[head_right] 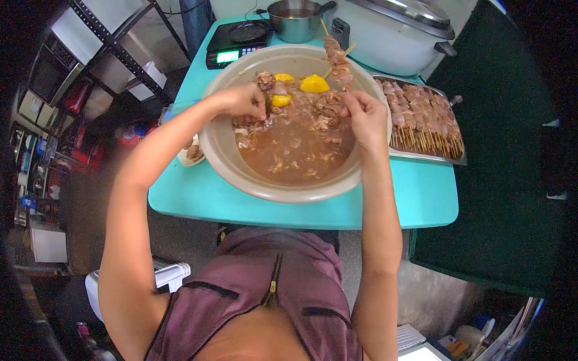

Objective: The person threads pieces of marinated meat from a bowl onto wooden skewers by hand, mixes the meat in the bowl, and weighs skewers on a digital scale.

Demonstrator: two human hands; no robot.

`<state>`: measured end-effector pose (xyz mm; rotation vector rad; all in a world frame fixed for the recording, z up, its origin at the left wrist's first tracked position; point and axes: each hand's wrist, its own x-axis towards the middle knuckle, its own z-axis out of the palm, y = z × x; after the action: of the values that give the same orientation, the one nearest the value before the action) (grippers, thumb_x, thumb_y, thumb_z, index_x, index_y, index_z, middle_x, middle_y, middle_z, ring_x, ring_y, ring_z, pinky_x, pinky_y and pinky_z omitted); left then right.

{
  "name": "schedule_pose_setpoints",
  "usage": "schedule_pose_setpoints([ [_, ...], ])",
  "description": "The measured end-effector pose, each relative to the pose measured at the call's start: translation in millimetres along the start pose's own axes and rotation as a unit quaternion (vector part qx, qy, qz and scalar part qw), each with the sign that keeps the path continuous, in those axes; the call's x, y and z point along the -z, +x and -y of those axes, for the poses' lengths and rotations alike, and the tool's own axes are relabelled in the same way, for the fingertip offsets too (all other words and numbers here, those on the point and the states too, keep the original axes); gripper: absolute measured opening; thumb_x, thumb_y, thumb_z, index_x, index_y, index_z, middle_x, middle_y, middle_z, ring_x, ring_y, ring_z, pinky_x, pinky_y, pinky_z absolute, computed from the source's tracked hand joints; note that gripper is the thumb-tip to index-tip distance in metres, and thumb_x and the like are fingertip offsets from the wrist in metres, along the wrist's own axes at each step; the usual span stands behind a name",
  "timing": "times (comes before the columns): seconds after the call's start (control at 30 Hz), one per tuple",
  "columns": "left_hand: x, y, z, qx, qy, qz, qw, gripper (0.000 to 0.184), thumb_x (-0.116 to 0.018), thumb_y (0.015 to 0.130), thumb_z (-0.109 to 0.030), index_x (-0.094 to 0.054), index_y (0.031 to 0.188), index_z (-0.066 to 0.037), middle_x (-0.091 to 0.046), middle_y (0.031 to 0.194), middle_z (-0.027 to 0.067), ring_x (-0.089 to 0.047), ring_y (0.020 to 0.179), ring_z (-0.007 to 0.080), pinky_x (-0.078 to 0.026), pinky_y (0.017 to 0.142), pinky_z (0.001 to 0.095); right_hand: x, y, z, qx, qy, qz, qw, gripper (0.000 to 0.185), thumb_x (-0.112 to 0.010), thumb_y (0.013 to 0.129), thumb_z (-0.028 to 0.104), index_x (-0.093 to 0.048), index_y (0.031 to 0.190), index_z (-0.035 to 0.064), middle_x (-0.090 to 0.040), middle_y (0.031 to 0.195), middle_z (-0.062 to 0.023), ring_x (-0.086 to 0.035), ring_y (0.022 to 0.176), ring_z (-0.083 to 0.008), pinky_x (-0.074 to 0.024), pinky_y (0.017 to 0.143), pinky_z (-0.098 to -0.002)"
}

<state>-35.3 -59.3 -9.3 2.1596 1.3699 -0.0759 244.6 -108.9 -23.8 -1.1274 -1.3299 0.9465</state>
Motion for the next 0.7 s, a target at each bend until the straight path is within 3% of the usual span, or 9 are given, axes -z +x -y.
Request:
schedule_pose_setpoints([
  [0.1,-1,-1,-6,-0.038,-0.011,0.01,0.999,0.014,-0.069,0.072,-0.013,-0.066,0.079,-0.001,-0.064,0.07,0.0052,-0.059,0.063,0.0098,-0.047,0.053,0.0249,0,1,-2,0.009,0.026,0.009,1.0,0.015,-0.058,0.082,0.011,-0.064,0.086,-0.0019,-0.056,0.061,-0.0008,-0.049,0.056,-0.0062,-0.0367,0.054,-0.0189],
  [0.17,-1,-3,-13,-0.032,-0.215,0.177,0.96,0.014,-0.067,0.074,-0.01,-0.066,0.084,-0.001,-0.064,0.073,0.0042,-0.058,0.064,0.0085,-0.047,0.054,0.0234,0,0,-3,0.007,0.032,0.01,0.999,0.015,-0.058,0.082,0.012,-0.064,0.086,-0.0015,-0.056,0.061,-0.0008,-0.049,0.056,-0.0061,-0.0367,0.054,-0.0189],
  [0.27,-3,-4,-14,-0.075,-0.141,0.162,0.974,0.013,-0.065,0.075,-0.007,-0.065,0.086,0.0,-0.064,0.074,0.0033,-0.057,0.065,0.008,-0.047,0.054,0.0222,0,0,-3,0.01,0.038,0.015,0.999,0.015,-0.058,0.082,0.013,-0.064,0.086,-0.0009,-0.056,0.061,-0.0007,-0.049,0.056,-0.006,-0.0365,0.053,-0.0188],
  [0.43,-11,-7,-12,-0.074,-0.135,0.137,0.979,0.009,-0.063,0.075,-0.006,-0.064,0.083,-0.001,-0.064,0.075,0.0033,-0.057,0.066,0.0089,-0.047,0.055,0.0229,4,1,-4,0.008,0.017,0.014,1.0,0.017,-0.059,0.082,0.014,-0.064,0.086,-0.0007,-0.055,0.061,-0.0001,-0.048,0.056,-0.0057,-0.0364,0.053,-0.0189],
  [0.5,-9,-15,-4,-0.072,-0.151,0.117,0.979,0.008,-0.063,0.075,-0.005,-0.064,0.082,-0.002,-0.064,0.074,0.0036,-0.058,0.066,0.0098,-0.047,0.056,0.0241,3,2,-2,0.016,-0.049,0.007,0.999,0.018,-0.059,0.083,0.016,-0.064,0.088,-0.0004,-0.055,0.061,0.0008,-0.048,0.056,-0.0055,-0.0365,0.053,-0.0189],
  [0.57,1,-28,-2,-0.159,-0.022,-0.015,0.987,0.01,-0.062,0.074,-0.006,-0.064,0.083,-0.003,-0.064,0.074,0.0055,-0.059,0.065,0.0125,-0.048,0.058,0.0274,2,3,-4,0.004,-0.023,0.017,1.0,0.019,-0.059,0.083,0.017,-0.064,0.089,-0.0002,-0.055,0.062,0.0011,-0.048,0.056,-0.0053,-0.0365,0.054,-0.0188],
  [0.6,10,-42,-1,-0.148,-0.024,-0.021,0.988,0.01,-0.062,0.074,-0.006,-0.064,0.083,-0.003,-0.064,0.074,0.0055,-0.059,0.065,0.0125,-0.048,0.058,0.0274,3,3,-6,-0.015,-0.005,0.009,1.0,0.02,-0.059,0.083,0.018,-0.064,0.09,-0.0001,-0.055,0.062,0.0014,-0.048,0.057,-0.0051,-0.0365,0.054,-0.0187],
  [0.7,39,-85,16,-0.141,0.049,-0.221,0.964,0.012,-0.062,0.071,-0.008,-0.064,0.081,-0.002,-0.064,0.075,0.0096,-0.06,0.066,0.0153,-0.047,0.06,0.0291,4,4,-9,0.006,0.002,0.014,1.0,0.021,-0.059,0.083,0.018,-0.064,0.091,0.0001,-0.055,0.063,0.0014,-0.048,0.059,-0.0049,-0.0366,0.055,-0.0188],
])
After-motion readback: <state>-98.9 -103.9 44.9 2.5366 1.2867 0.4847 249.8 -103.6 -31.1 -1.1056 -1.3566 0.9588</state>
